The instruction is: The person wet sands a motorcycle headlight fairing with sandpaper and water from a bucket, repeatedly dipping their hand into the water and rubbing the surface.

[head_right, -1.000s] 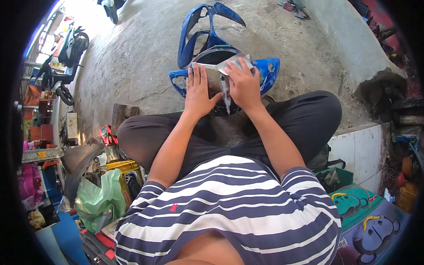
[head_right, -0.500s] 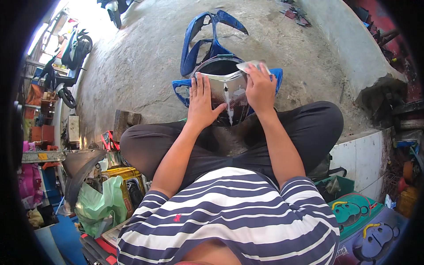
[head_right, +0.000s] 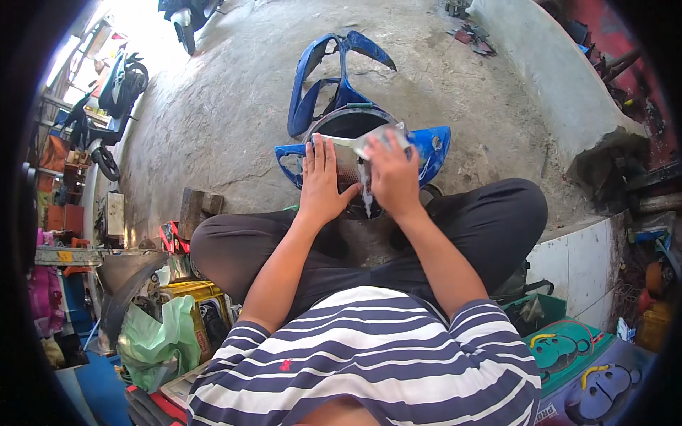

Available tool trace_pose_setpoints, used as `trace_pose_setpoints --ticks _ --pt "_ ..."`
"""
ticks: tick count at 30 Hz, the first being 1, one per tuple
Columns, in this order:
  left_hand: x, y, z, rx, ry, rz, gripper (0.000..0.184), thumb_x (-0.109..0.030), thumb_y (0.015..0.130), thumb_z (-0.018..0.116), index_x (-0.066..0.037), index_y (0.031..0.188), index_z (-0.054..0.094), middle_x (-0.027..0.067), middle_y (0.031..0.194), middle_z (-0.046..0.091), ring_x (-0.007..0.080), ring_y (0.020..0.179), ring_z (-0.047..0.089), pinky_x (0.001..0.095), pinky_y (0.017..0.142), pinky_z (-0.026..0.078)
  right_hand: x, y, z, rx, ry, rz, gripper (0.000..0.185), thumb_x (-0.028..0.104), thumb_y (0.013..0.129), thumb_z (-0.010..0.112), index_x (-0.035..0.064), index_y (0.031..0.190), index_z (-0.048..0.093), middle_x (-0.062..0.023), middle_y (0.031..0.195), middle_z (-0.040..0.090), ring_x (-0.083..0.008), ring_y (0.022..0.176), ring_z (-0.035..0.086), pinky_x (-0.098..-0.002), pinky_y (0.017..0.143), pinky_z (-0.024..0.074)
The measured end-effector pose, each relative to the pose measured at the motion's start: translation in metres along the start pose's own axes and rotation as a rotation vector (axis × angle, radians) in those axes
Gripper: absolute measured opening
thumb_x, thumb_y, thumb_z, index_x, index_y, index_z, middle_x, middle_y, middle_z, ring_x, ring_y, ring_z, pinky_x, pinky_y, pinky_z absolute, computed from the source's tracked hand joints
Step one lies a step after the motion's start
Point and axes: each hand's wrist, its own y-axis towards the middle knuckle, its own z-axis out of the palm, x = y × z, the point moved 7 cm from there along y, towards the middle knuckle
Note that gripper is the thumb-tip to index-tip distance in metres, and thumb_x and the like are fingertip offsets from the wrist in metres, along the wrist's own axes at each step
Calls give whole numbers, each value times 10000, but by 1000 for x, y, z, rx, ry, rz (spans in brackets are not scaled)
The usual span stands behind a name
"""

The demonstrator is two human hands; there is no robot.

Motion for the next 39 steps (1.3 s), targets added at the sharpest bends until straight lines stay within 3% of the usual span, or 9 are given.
trace_pose_setpoints --ticks 6,8,12,13,17,24,28,33,39 --pt "1 1 -2 4 -10 -1 1249 -471 844 860 23 1709 107 286 1787 37 523 1637 86 607 1311 172 -45 13 -10 -100 22 220 275 94 964 672 138 1221 755 -11 1468 689 -309 1451 562 -662 1146 356" --pt "1 1 -2 7 -6 -9 1255 -472 841 862 22 1709 101 285 1787 38 522 1637 83 606 1311 174 -45 14 -12 -125 14 228 267 94 966 668 137 1215 755 -13 1462 691 -313 1447 566 -664 1147 354" --pt "2 0 -2 14 -20 -16 1260 -475 838 866 21 1708 103 285 1787 37 525 1637 81 609 1310 177 9 3 -7 -7 21 25 252 93 985 682 136 1223 753 -32 1439 709 -343 1454 559 -619 1161 348" --pt "2 1 -3 10 -21 -10 1261 -476 837 867 21 1708 103 285 1787 37 525 1637 81 609 1309 177 3 3 -4 -2 29 37 280 100 960 684 144 1226 758 -16 1457 694 -316 1454 557 -670 1144 349" --pt "1 1 -2 8 -3 -3 1262 -480 836 866 24 1707 105 285 1787 38 525 1637 79 609 1311 176 -38 14 -14 -88 3 239 285 115 957 697 155 1232 760 -11 1450 699 -311 1459 553 -670 1148 345" --pt "2 2 -2 32 -2 -15 1265 -492 838 861 23 1709 101 285 1786 37 518 1640 74 608 1313 168 -6 2 -3 15 46 73 348 81 933 706 149 1273 735 -18 1458 692 -300 1471 540 -675 1163 326" --pt "0 1 -4 15 -3 -8 1263 -482 835 868 23 1708 107 289 1785 47 514 1642 73 603 1314 167 -49 13 -14 -98 26 288 318 96 949 695 150 1257 750 -23 1446 700 -313 1459 553 -679 1158 329" --pt "-1 1 -4 16 -17 -18 1252 -472 837 867 21 1709 117 287 1785 56 509 1643 80 601 1313 172 5 0 -4 -29 48 41 297 89 955 686 138 1239 757 -26 1420 716 -315 1460 549 -682 1157 328" --pt "0 1 -5 6 -17 -6 1246 -485 841 861 26 1707 125 283 1787 52 507 1644 79 601 1313 171 -33 10 -7 -95 48 208 289 92 954 679 135 1229 755 -25 1438 707 -313 1469 541 -685 1158 330"
